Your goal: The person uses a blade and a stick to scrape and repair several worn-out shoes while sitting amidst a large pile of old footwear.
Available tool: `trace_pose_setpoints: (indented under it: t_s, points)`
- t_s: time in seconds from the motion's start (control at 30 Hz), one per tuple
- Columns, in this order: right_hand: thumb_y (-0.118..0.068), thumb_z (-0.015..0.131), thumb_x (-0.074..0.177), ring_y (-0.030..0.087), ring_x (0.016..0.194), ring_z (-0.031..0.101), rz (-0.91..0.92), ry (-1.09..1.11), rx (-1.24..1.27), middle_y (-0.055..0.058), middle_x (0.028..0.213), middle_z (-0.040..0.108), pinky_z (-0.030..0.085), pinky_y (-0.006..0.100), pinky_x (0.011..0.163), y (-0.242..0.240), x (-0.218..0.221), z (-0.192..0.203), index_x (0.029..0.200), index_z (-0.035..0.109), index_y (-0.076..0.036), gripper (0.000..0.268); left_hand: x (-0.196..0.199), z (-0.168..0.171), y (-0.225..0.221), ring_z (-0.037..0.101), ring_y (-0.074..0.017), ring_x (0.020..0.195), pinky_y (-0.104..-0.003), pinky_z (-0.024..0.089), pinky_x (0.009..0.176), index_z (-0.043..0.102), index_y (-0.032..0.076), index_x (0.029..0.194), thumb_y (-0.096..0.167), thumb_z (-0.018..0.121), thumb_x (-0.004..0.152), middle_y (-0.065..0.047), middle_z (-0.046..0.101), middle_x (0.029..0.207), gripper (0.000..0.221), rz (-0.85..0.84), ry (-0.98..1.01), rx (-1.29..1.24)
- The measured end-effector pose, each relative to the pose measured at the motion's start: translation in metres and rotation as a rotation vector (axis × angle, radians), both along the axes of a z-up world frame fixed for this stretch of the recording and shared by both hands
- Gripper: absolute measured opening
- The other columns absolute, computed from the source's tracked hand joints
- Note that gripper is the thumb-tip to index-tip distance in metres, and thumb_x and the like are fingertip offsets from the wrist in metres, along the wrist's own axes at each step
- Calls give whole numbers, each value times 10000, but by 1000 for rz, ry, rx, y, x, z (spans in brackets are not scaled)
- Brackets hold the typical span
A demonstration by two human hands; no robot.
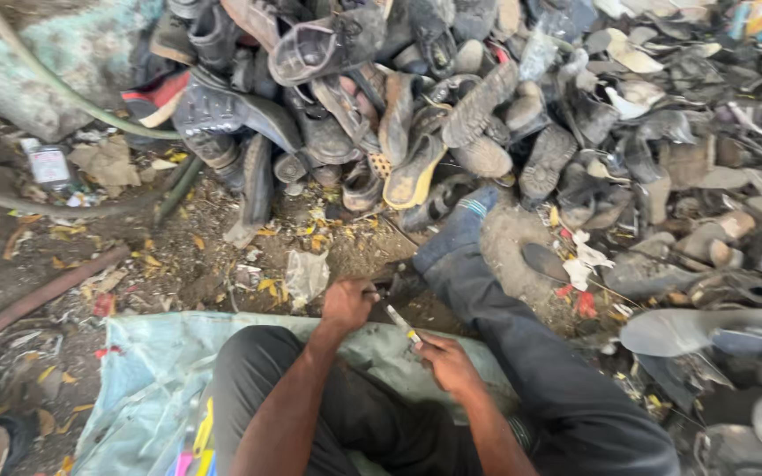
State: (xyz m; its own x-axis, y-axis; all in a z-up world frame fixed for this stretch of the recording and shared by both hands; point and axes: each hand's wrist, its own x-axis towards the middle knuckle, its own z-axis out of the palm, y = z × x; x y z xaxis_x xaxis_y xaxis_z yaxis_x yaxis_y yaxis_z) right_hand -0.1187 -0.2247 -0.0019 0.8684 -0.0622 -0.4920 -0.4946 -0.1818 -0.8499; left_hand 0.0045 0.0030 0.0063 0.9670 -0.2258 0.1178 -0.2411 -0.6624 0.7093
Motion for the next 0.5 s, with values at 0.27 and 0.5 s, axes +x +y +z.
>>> trace_pose_setpoints:
  t_s: [0.27,0.5]
  points:
    - [-258,592,994,456,901,672,317,-371,-722,252,927,712,506,518,757,24,5,-6,1340,639,-146,367,-11,32,-16,687,-329,1021,-483,540,933,772,98,1007,360,699,914,-155,735,1055,288,-181,39,476]
    - [-224,598,1012,111,405,348,-101,113,240,3,626,484,266,326,378,40,21,-4,1392,661,-147,392,-1,-4,-11,675,-380,991,-514,524,918,783,84,979,297,703,881,-171,730,1037,248,-45,139,188]
